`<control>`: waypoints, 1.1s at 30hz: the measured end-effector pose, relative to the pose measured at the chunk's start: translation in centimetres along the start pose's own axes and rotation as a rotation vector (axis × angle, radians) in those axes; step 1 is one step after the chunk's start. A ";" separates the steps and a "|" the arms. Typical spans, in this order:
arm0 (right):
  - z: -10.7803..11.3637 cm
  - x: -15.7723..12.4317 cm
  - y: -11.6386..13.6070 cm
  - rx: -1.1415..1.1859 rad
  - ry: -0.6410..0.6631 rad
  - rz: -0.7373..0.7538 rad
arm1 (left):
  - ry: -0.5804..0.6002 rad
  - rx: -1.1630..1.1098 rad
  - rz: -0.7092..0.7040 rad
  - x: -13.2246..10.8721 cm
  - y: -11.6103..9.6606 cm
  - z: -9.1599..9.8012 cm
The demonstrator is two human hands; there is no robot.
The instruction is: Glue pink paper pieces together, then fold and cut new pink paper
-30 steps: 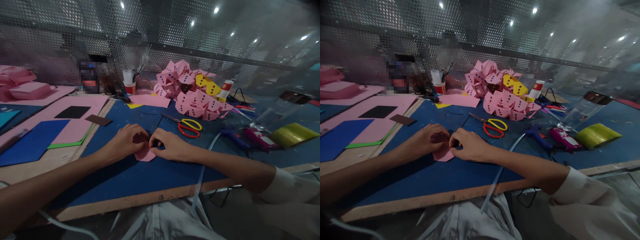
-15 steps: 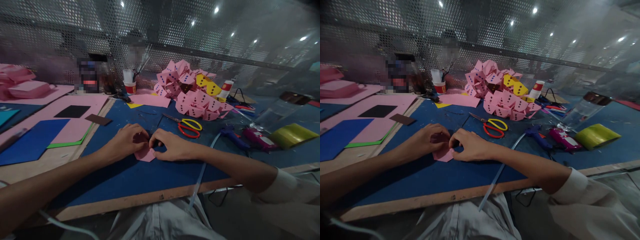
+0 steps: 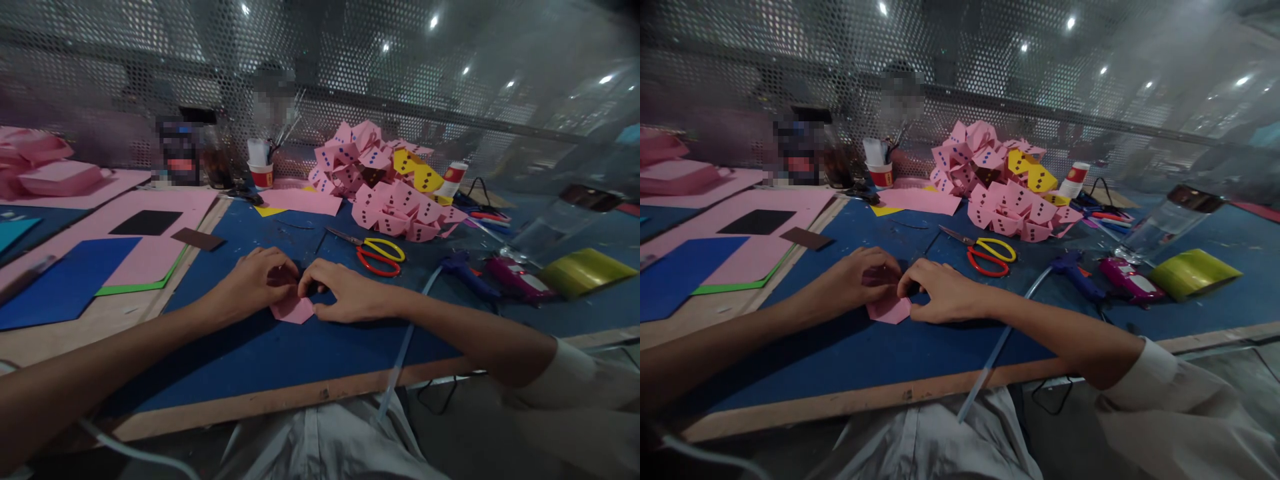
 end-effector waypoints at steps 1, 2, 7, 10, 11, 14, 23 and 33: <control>0.0 0.0 0.0 0.000 0.003 -0.004 | 0.004 0.001 -0.002 0.0 -0.1 0.0; 0.0 0.0 0.0 -0.001 0.004 -0.007 | 0.007 0.002 -0.004 0.0 -0.1 0.0; 0.1 -0.1 0.0 0.000 -0.027 -0.001 | 0.005 0.001 -0.015 0.0 -0.2 0.0; 0.0 0.0 0.0 0.000 -0.049 0.005 | 0.003 0.000 -0.010 0.0 -0.1 0.0; 0.0 0.0 -0.1 -0.003 -0.057 0.006 | 0.002 -0.001 -0.007 0.0 -0.1 0.0; 0.0 0.0 -0.1 -0.008 -0.056 0.012 | 0.003 -0.012 -0.004 0.0 -0.1 0.0; 0.0 -0.2 -0.2 -0.003 -0.039 0.025 | 0.018 -0.017 -0.005 -0.1 0.2 -0.2; 1.1 -4.8 3.7 -0.312 0.073 0.156 | 0.010 -0.011 0.005 -0.2 0.4 -0.3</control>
Point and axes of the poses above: each hand's wrist, its own x-axis towards the middle knuckle, its own z-axis out of the back of the hand, y = z × x, the point moved 8 cm from there along x, towards the middle knuckle, and after that the axes turned 4 degrees about -z, right-handed, at the moved point
